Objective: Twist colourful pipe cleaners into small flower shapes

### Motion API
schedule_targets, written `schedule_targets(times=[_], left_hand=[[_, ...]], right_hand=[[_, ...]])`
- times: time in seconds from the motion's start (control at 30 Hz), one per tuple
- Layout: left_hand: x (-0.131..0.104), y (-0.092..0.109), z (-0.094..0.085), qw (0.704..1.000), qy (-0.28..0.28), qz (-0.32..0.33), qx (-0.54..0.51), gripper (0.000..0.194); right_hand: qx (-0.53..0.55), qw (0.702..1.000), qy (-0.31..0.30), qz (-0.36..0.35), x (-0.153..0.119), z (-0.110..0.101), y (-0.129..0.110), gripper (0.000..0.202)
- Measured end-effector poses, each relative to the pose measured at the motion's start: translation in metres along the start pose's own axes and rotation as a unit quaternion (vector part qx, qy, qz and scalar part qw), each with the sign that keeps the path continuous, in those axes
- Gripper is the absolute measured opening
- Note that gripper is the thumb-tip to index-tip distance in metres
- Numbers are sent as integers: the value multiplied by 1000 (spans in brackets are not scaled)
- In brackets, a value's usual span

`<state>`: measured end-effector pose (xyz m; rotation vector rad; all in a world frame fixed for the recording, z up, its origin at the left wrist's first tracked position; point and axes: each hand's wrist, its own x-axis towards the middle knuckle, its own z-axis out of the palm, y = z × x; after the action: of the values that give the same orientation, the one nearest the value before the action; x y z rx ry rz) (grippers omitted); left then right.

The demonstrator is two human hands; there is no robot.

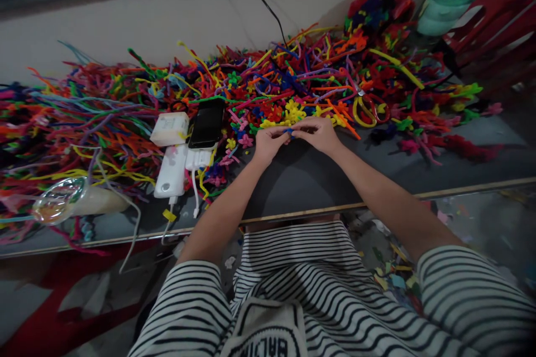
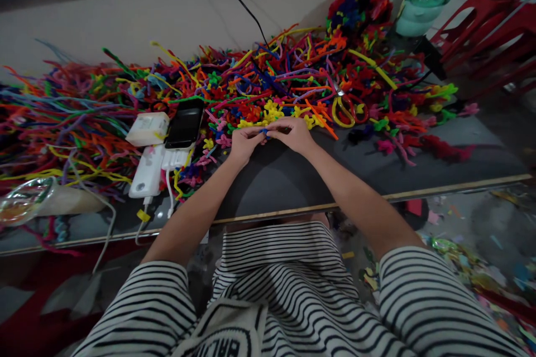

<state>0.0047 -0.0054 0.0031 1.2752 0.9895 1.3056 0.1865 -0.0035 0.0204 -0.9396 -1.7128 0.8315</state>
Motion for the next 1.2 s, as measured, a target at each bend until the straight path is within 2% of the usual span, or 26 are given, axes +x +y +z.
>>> schedule_targets(times=[0.23, 0.53, 0.7, 0.8, 0.9, 1.03, 1.2], left_hand=[[2, -3, -2, 1000, -19, -22, 4, 19], [3, -1, -3, 999, -29, -22, 2, 23], [6, -5, 0, 1000, 25, -1, -3, 30], [5, -6, 2, 999, 54, -1, 0, 32], [2, -4, 3, 999, 52, -9, 12, 29], [-2, -1, 5, 999, 32, 0, 37, 31], [-4, 0, 6, 994, 52, 38, 88, 21]], right_hand=[[-59, 998, 0, -31, -1, 3, -10, 23], [-73, 995, -7, -65, 0, 8, -8, 30], [-37, 998, 48, 2, -2, 14, -8, 39], [-29, 998, 41, 29, -3, 16, -6, 42], [-35, 997, 54, 41, -2, 16, -4, 34], [-1, 992, 94, 84, 0, 14, 1, 36], [55, 988, 74, 123, -1, 16, 1, 37]])
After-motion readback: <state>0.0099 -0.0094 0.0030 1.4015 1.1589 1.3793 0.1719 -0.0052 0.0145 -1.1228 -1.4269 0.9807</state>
